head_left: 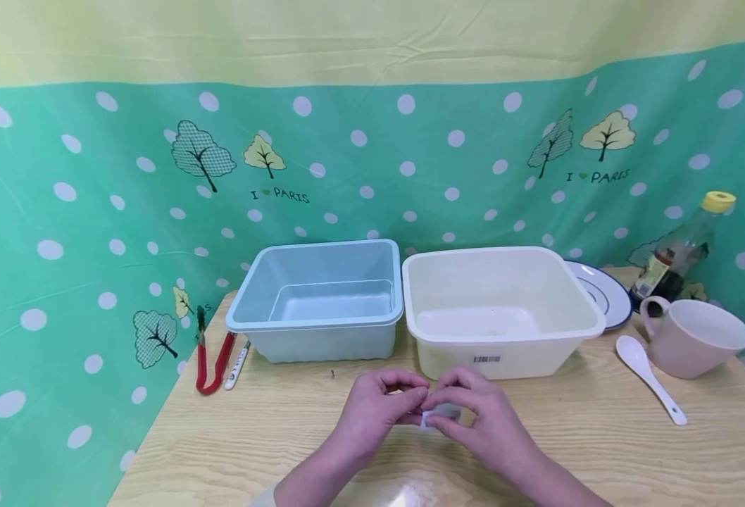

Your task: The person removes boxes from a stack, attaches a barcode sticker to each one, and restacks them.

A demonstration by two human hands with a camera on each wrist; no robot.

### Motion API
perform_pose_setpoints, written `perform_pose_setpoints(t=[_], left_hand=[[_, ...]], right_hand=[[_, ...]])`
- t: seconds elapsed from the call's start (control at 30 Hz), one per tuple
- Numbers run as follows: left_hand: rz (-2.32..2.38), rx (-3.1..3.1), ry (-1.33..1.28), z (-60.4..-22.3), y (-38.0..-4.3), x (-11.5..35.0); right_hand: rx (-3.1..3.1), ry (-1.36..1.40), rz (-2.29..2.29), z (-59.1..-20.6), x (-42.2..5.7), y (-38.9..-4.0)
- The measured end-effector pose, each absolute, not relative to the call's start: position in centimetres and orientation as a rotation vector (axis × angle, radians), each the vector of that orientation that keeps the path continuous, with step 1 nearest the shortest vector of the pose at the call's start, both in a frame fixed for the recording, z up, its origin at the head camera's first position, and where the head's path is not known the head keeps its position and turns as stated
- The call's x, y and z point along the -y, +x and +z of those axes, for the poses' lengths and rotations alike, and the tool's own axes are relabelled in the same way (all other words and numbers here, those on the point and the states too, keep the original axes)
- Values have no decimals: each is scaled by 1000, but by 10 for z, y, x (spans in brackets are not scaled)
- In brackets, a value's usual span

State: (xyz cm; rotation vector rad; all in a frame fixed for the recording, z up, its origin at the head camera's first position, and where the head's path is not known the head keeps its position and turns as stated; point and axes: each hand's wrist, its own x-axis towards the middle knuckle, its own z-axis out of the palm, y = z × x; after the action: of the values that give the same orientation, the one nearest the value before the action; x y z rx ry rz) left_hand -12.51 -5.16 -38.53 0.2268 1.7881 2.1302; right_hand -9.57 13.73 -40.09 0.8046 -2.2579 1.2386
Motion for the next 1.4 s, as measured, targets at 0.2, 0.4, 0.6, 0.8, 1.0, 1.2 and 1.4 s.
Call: perform_pose_setpoints(t=[0.2,0.4,0.6,0.8,1.0,1.2,1.4], left_hand=[[2125,-1782,226,-386,-126,52],[2095,-1814,230,-387,-130,54],[2084,-1819,219,-390,-136,58],[2078,-1840,205,-394,-143,63],[2063,-1870,212,-397,-148,67],[2045,-1927,209,-400,-154,71],[2035,-1968,198,-401,-158,74]], right_hand=[[2237,846,1250,-401,-138,-97],[2210,881,1225,-398,-139,-98],[2231,839,1133,-396,-141,-96],[2263,805,1178,-394,-142,-94],[2264,839,1251,-395,-144,-94],[2330,820,1346,-392,-145,-93],[2346,814,1342,-390,-147,-93]])
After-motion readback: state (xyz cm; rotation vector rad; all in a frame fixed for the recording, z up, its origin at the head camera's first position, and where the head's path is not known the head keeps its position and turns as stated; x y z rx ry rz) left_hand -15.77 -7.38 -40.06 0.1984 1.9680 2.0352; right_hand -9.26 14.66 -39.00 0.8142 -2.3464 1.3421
